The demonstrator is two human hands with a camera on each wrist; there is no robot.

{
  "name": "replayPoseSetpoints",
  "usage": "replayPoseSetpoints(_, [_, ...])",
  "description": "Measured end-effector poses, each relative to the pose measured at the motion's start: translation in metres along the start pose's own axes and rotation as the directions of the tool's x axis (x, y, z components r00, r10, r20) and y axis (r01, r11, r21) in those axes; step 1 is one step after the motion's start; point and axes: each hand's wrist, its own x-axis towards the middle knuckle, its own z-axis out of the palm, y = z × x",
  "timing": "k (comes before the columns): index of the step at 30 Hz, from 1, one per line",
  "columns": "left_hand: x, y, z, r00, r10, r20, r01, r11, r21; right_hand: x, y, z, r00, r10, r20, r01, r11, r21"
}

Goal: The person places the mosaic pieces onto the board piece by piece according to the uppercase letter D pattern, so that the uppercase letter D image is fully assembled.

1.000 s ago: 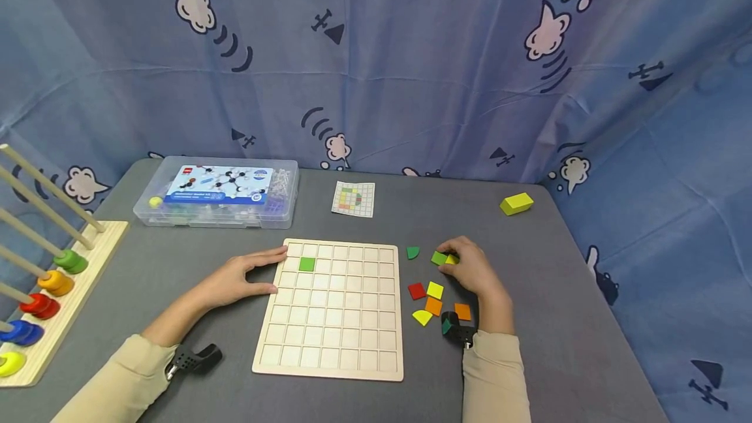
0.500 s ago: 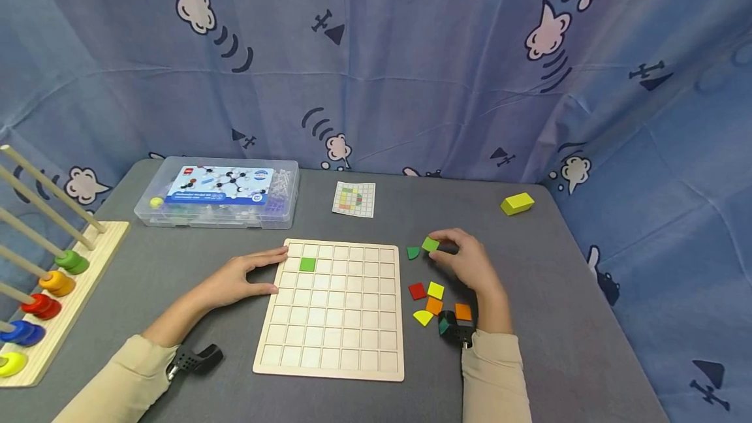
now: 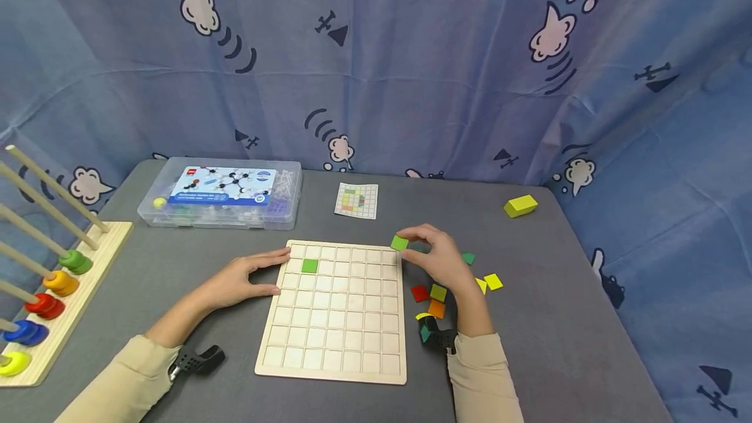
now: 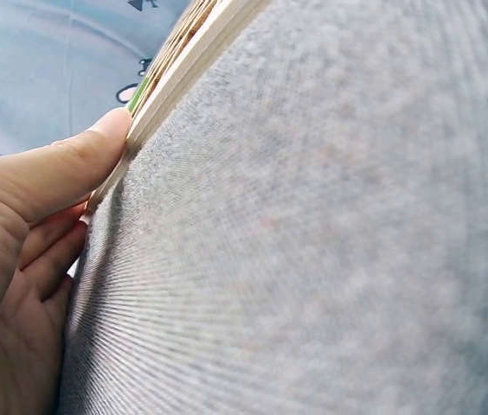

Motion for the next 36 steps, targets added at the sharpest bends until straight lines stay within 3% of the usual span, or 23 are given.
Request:
replayPoseSetpoints(5, [-0.002,0.002,0.002,1.0,-0.011,0.004,0.011,1.0,0.003,0.005,-0.013,0.019,0.999,-0.024,0.027,0.025,0.999,-0.045])
replayPoseSetpoints(15, [0.001,0.0,0.002,0.999,0.035,-0.022,-0.035,0.999,0.006,0.021,-0.041,0.049,0.992,-0.056,0.114,0.066,0.994,-0.091])
replayPoseSetpoints(19, [0.001,0.0,0.0,0.999,0.032,-0.023,-0.031,0.999,0.009,0.032,-0.049,0.059,0.98,-0.089,0.179,0.11,0.988,-0.108])
replayPoseSetpoints(27, [0.002,-0.002,0.0,1.0,0.0,-0.005,0.0,1.0,0.008,0.05,-0.054,0.079,0.95,-0.074,0.303,0.135,0.973,-0.185])
replayPoseSetpoints(36, [0.002,-0.002,0.0,1.0,0.019,-0.004,-0.019,1.0,-0.004,0.063,-0.054,0.095,0.928,-0.06,0.368,0.165,0.951,-0.261])
